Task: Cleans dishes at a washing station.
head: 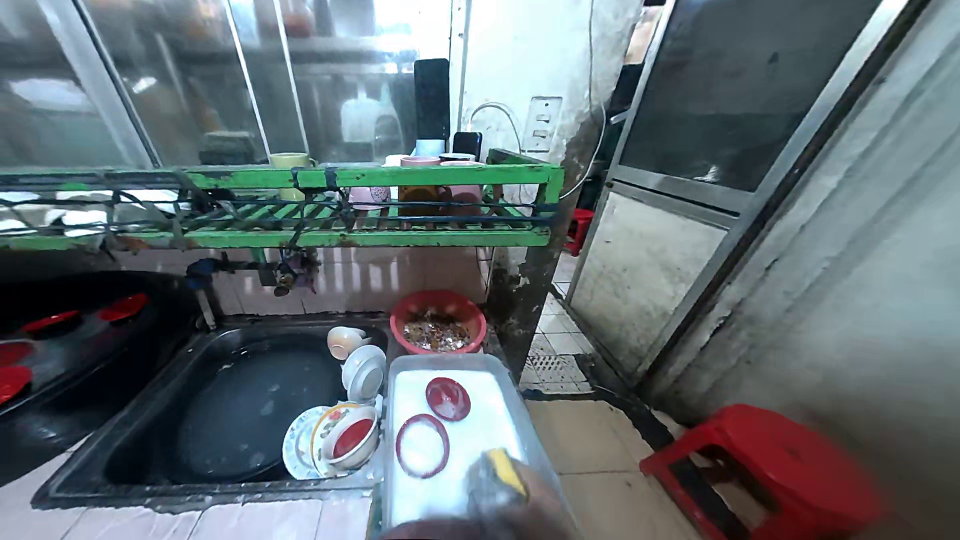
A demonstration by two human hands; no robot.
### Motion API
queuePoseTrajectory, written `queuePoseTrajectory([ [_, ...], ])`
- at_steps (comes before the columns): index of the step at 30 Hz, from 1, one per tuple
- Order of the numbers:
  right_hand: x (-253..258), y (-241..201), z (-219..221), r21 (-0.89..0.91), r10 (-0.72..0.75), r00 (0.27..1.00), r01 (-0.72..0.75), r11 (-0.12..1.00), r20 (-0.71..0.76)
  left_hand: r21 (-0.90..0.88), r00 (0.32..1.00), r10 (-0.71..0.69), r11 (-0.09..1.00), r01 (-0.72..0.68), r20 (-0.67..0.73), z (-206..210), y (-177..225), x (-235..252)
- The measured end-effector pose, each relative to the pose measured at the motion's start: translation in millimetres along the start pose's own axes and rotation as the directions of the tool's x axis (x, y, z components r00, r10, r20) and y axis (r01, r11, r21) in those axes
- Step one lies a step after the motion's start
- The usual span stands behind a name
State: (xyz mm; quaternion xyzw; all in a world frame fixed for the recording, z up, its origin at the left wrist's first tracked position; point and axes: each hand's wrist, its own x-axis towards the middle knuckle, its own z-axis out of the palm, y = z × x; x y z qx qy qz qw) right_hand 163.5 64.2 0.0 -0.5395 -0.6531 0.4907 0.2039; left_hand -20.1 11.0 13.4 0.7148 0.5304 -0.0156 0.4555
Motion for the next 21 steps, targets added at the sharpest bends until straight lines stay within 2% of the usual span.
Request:
queuePoseTrajectory([
  [1,-0.3,1.1,-1.1,0.186,0.02,0.996,-0.003,0.983,-0.086,-0.173,0.999,0.007,0.985,-0.016,-0.052,-5.2,-7.2,3.5],
  [2,-0.4,0.5,-2.0,0.342,0.066,0.986,-0.009,0.94,-0.154,-0.393,0.993,-0.022,0.919,-0.024,-0.112,-11.3,-11.4,4.0],
  [3,-1.3,-3.1,-3.5,0.447,0.113,0.973,-0.011,0.894,-0.201,-0.602,0.982,-0.088,0.798,-0.029,-0.165,-17.3,-11.7,3.3],
  [5,-4.4,-12.0,-4.5,0.549,0.151,0.953,0.019,0.836,-0.264,-0.872,0.933,-0.259,0.478,-0.101,-0.25,-23.9,-8.3,5.0],
  [7,-9.9,-17.2,2.1,0.539,0.081,0.95,0.099,0.837,-0.3,-0.963,0.918,-0.297,0.144,-0.23,-0.263,-24.9,-9.4,17.9],
  [8,-12.2,-19.5,8.7,0.504,0.017,0.953,0.145,0.851,-0.303,-0.952,0.911,-0.282,0.027,-0.306,-0.301,-22.2,-7.2,25.9],
  [9,-14.5,-24.1,17.4,0.445,-0.048,0.951,0.187,0.876,-0.305,-0.926,0.888,-0.294,-0.026,-0.377,-0.354,-17.3,0.0,34.4],
  [10,-18.4,-32.2,25.6,0.371,-0.102,0.949,0.215,0.904,-0.299,-0.896,0.864,-0.288,-0.041,-0.443,-0.414,-11.8,7.0,41.1],
  [12,-15.9,-45.3,35.1,0.279,-0.122,0.937,0.219,0.935,-0.326,-0.856,0.802,-0.339,0.022,-0.516,-0.492,-3.3,21.6,49.0],
  [14,11.3,-39.6,29.3,0.356,0.021,0.924,0.127,0.926,-0.382,-0.831,0.753,-0.353,0.213,-0.514,-0.556,3.8,27.8,51.8],
  [16,30.3,-36.7,22.8,0.436,0.151,0.903,0.044,0.899,-0.401,-0.826,0.72,-0.405,0.269,-0.495,-0.564,3.4,39.5,48.1],
  [17,29.2,-39.3,26.4,0.443,0.14,0.901,0.063,0.894,-0.411,-0.827,0.706,-0.429,0.29,-0.482,-0.563,-2.1,41.3,45.9],
  [20,-1.0,-53.3,53.6,0.354,-0.064,0.91,0.222,0.909,-0.409,-0.83,0.701,-0.445,0.334,-0.447,-0.557,-36.3,24.0,38.4],
  [21,-9.5,-61.3,58.5,0.327,-0.088,0.911,0.232,0.916,-0.402,-0.84,0.702,-0.464,0.246,-0.483,-0.54,-44.7,19.2,39.4],
])
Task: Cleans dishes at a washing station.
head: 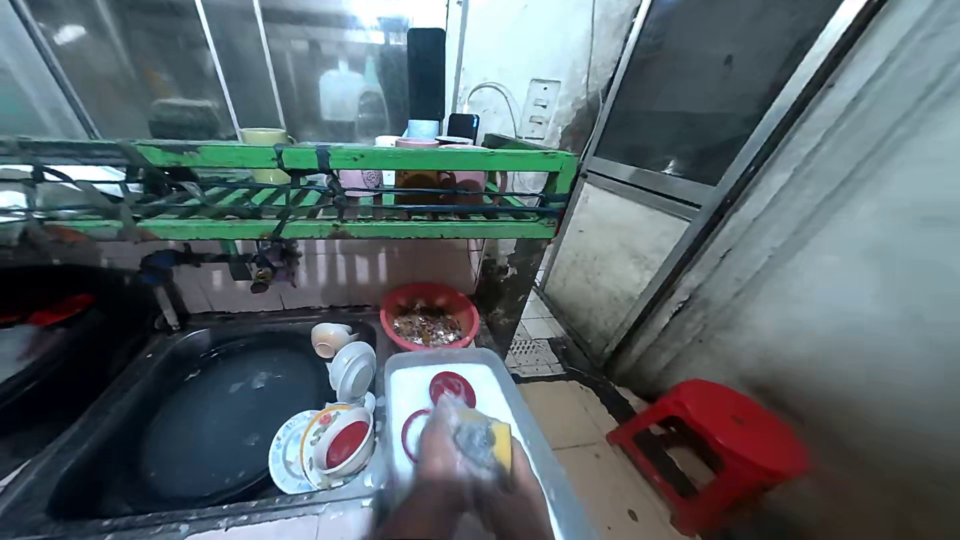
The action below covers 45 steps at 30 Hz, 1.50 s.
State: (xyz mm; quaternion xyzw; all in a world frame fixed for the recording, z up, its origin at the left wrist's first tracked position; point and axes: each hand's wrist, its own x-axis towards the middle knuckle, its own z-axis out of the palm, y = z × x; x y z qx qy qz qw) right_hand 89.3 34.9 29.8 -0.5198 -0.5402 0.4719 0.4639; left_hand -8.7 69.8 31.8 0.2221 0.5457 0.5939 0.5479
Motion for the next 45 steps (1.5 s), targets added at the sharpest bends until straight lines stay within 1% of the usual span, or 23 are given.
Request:
queuePoseTrajectory([
  [1,-3.2,-4.2,2.9,-0.024,-0.001,1.0,0.001,1.0,-0.002,-0.01,1.0,-0.008,1.0,0.008,0.012,-3.2,3.0,2.6],
  [3,4.8,-1.9,4.0,-0.05,0.002,0.998,-0.005,0.999,-0.064,0.282,0.996,0.007,0.959,-0.033,0.092,-12.0,4.9,-9.7],
  [4,13.8,0.9,2.2,-0.063,0.011,0.994,-0.018,0.998,-0.105,0.342,0.991,0.023,0.937,-0.069,0.135,-14.2,1.8,-17.8],
  [6,33.4,6.3,-4.2,-0.116,0.09,0.977,-0.114,0.987,-0.192,0.33,0.976,0.03,0.938,-0.101,0.214,-16.5,-8.3,-30.2],
  [8,48.3,13.1,-12.7,-0.196,0.189,0.955,-0.235,0.952,-0.228,0.337,0.951,-0.097,0.942,-0.008,0.294,-17.1,-11.7,-34.3],
  [10,56.6,23.8,-25.0,-0.26,0.247,0.949,-0.294,0.92,-0.198,0.478,0.876,-0.248,0.878,0.023,0.414,-20.1,-8.7,-37.1],
  [11,57.4,28.8,-31.4,-0.297,0.265,0.949,-0.306,0.905,-0.173,0.587,0.816,-0.32,0.809,-0.028,0.481,-22.6,-5.3,-37.7],
  [13,50.8,32.8,-40.9,-0.361,0.281,0.954,-0.3,0.883,-0.106,0.731,0.73,-0.36,0.624,-0.275,0.582,-29.4,-5.2,-24.1],
  [15,40.5,34.1,-44.1,-0.444,0.265,0.963,-0.255,0.859,-0.041,0.771,0.724,-0.296,0.386,-0.506,0.623,-29.4,16.3,-3.3],
  [18,36.1,43.1,-41.2,-0.64,0.264,0.961,-0.153,0.753,0.08,0.837,0.801,-0.259,0.063,-0.543,0.539,-4.8,50.0,40.6],
  [21,28.5,44.1,-29.3,-0.824,0.33,0.925,-0.036,0.565,0.186,0.796,0.778,-0.258,-0.049,-0.603,0.574,10.9,31.9,78.9],
  [24,27.0,46.4,-20.6,-0.899,0.38,0.907,-0.003,0.438,0.182,0.825,0.807,-0.365,-0.153,-0.544,0.465,10.8,0.4,95.6],
  [26,34.9,48.0,-22.6,-0.893,0.402,0.898,-0.023,0.449,0.179,0.873,0.848,-0.343,-0.132,-0.469,0.403,4.5,-14.1,103.2],
  [28,40.9,45.7,-30.2,-0.846,0.427,0.89,-0.098,0.524,0.161,0.929,0.89,-0.278,0.029,-0.368,0.361,-1.1,-15.8,111.4],
  [30,38.7,46.1,-36.8,-0.651,0.352,0.931,-0.208,0.73,0.098,0.914,0.922,-0.186,0.295,-0.277,0.34,-8.3,-7.7,121.0],
  [31,35.1,42.3,-37.6,-0.502,0.292,0.956,-0.237,0.831,0.031,0.845,0.941,-0.126,0.489,-0.216,0.313,-12.3,-2.5,123.6],
  [33,31.3,36.0,-37.3,-0.23,0.174,0.977,-0.2,0.952,-0.126,0.475,0.972,-0.057,0.878,-0.06,0.228,-20.0,5.6,121.6],
  [34,29.5,30.0,-35.1,-0.138,0.114,0.974,-0.142,0.98,-0.195,0.253,0.974,-0.078,0.967,0.021,0.215,-22.7,11.7,113.5],
  [36,27.8,11.0,-25.0,-0.043,0.007,0.958,-0.02,0.999,-0.286,0.042,0.946,-0.135,0.991,0.129,0.293,-30.7,22.6,86.2],
  [38,27.4,-12.8,-10.9,-0.087,-0.077,0.96,0.056,0.995,-0.27,0.134,0.918,-0.142,0.986,0.098,0.371,-38.1,22.3,50.1],
  [40,32.1,-31.4,0.5,-0.261,-0.101,0.988,0.069,0.963,-0.113,0.305,0.914,-0.03,0.947,-0.103,0.404,-42.7,21.5,7.6],
  [42,51.0,-39.3,6.5,-0.311,0.027,1.0,-0.028,0.95,-0.008,0.478,0.909,0.031,0.843,-0.247,0.416,-45.7,30.3,-16.8],
  [45,92.2,-21.6,6.3,-0.074,0.29,0.957,-0.289,0.955,0.004,0.616,0.843,0.08,0.646,-0.451,0.533,-50.7,35.3,-22.5],
])
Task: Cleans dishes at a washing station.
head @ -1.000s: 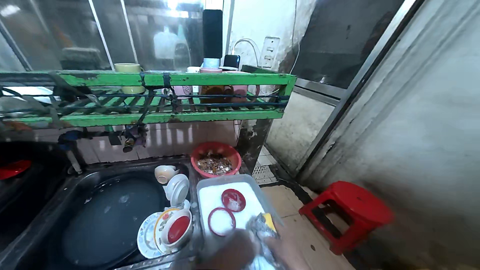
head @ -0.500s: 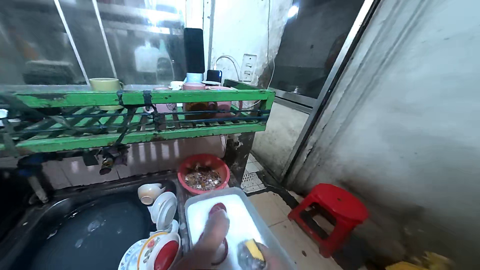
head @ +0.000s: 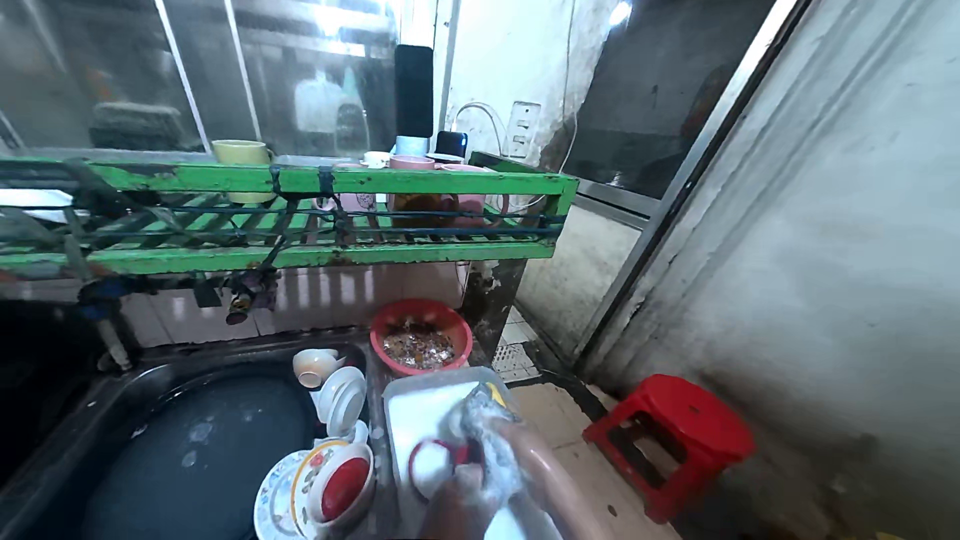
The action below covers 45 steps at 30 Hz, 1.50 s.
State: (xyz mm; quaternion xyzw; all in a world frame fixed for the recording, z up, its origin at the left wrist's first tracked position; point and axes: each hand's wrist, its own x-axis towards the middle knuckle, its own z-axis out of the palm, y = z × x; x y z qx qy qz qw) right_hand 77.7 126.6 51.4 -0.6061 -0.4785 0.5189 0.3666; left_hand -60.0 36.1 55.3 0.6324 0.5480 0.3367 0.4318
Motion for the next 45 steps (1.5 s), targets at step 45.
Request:
queuePoseTrajectory([
  [45,-56.0,1.6,-0.6,-0.326,-0.345,0.939,0.328,0.887,0.008,-0.474,0.968,-0.17,0.878,0.064,-0.183,4.3,-9.5,15.1],
])
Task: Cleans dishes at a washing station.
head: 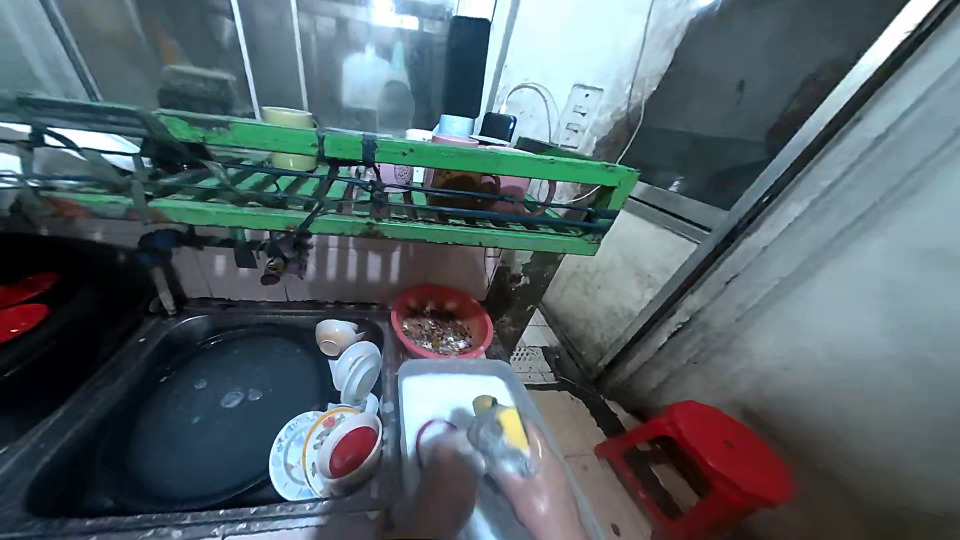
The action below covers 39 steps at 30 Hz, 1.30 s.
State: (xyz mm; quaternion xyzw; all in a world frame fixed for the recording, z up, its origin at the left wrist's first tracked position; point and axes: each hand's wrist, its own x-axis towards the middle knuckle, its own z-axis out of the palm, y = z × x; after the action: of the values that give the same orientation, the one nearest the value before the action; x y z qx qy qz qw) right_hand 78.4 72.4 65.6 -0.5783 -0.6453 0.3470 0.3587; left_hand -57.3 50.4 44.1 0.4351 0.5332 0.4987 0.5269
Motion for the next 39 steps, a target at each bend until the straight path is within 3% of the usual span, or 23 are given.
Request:
queuePoseTrajectory([
  [2,-2.3,-2.3,-0.9,0.111,-0.015,1.0,0.015,0.994,-0.005,0.184,0.991,0.112,0.975,-0.125,0.078,-6.1,8.7,-4.3],
  [4,13.5,14.1,-12.6,0.417,0.121,0.99,-0.141,0.898,0.076,0.221,0.974,0.106,0.964,-0.15,0.2,-11.6,16.3,-6.5],
  [6,24.7,24.9,-25.9,0.637,0.143,0.979,-0.202,0.744,0.144,0.105,0.957,0.066,0.989,-0.099,0.281,-14.1,21.5,-10.0],
  [7,26.5,23.7,-28.5,0.653,0.126,0.984,-0.176,0.737,0.123,0.027,0.945,0.042,0.998,-0.054,0.323,-15.6,20.7,-9.3],
  [8,24.8,18.6,-29.5,0.569,0.096,0.991,-0.13,0.812,0.089,-0.001,0.924,-0.001,1.0,0.002,0.383,-18.1,19.6,-7.0],
  [10,19.9,-3.4,-27.7,0.163,-0.003,0.994,-0.015,0.987,0.109,0.127,0.871,-0.133,0.989,0.082,0.474,-23.5,19.6,1.8],
  [11,15.6,-15.7,-22.7,-0.035,-0.077,0.985,0.083,0.996,0.157,0.22,0.868,-0.201,0.969,0.11,0.453,-24.8,26.0,2.0],
  [12,12.9,-20.3,-17.6,-0.117,-0.147,0.975,0.168,0.979,0.168,0.282,0.874,-0.258,0.948,0.147,0.413,-25.8,32.1,1.1],
  [13,13.9,-19.8,-15.3,-0.095,-0.138,0.98,0.152,0.984,0.143,0.255,0.889,-0.26,0.952,0.17,0.378,-26.0,31.5,1.4],
  [17,34.3,11.5,-11.8,0.247,0.2,0.98,-0.197,0.949,0.01,-0.122,0.964,-0.093,0.984,0.126,0.247,-17.6,12.0,5.1],
  [18,30.5,12.4,-7.6,0.239,0.202,0.979,-0.194,0.952,-0.01,-0.078,0.979,-0.089,0.991,0.105,0.186,-14.5,13.4,5.6],
  [20,9.6,3.2,2.7,0.11,0.03,0.999,-0.029,0.994,-0.013,0.202,0.988,-0.093,0.977,0.067,0.124,-13.2,22.9,3.9],
  [22,-1.6,-8.7,5.0,0.071,-0.097,0.995,0.095,0.993,0.035,0.452,0.97,-0.123,0.892,0.016,0.209,-19.5,36.1,2.6],
  [23,4.6,-5.8,3.3,0.132,-0.046,0.998,0.041,0.99,0.041,0.497,0.958,-0.122,0.867,-0.024,0.259,-21.8,38.3,3.4],
  [25,23.9,8.0,-8.7,0.38,0.1,0.99,-0.129,0.916,0.095,0.42,0.933,-0.068,0.903,-0.093,0.353,-24.4,35.9,3.0],
  [27,31.9,11.0,-20.3,0.508,0.153,0.983,-0.182,0.842,0.099,0.203,0.912,-0.017,0.977,-0.073,0.409,-24.4,26.1,0.9],
  [29,29.2,0.5,-25.9,0.315,0.085,0.992,-0.109,0.943,0.091,0.054,0.891,-0.037,0.998,0.014,0.452,-25.3,16.1,3.8],
  [31,21.7,-19.1,-20.7,-0.075,-0.081,0.981,0.095,0.993,0.176,0.17,0.867,-0.177,0.979,0.108,0.465,-27.4,23.4,7.4],
  [32,17.9,-23.6,-14.7,-0.164,-0.154,0.971,0.185,0.969,0.185,0.241,0.867,-0.24,0.96,0.144,0.437,-27.6,29.8,7.0],
  [34,24.2,-17.3,-12.3,-0.051,-0.105,0.987,0.112,0.992,0.117,0.173,0.899,-0.199,0.975,0.141,0.39,-26.4,30.7,6.8],
  [37,42.3,4.2,-13.0,0.269,0.194,0.981,-0.195,0.943,0.032,-0.122,0.966,-0.056,0.989,0.089,0.252,-18.6,14.7,7.2],
  [38,39.6,7.7,-9.8,0.279,0.201,0.98,-0.195,0.94,0.008,-0.09,0.979,-0.043,0.994,0.062,0.2,-15.8,15.7,7.1],
  [39,32.5,9.1,-4.9,0.226,0.129,0.992,-0.123,0.966,-0.014,0.056,0.984,-0.047,0.998,0.038,0.171,-14.3,20.3,6.9],
])
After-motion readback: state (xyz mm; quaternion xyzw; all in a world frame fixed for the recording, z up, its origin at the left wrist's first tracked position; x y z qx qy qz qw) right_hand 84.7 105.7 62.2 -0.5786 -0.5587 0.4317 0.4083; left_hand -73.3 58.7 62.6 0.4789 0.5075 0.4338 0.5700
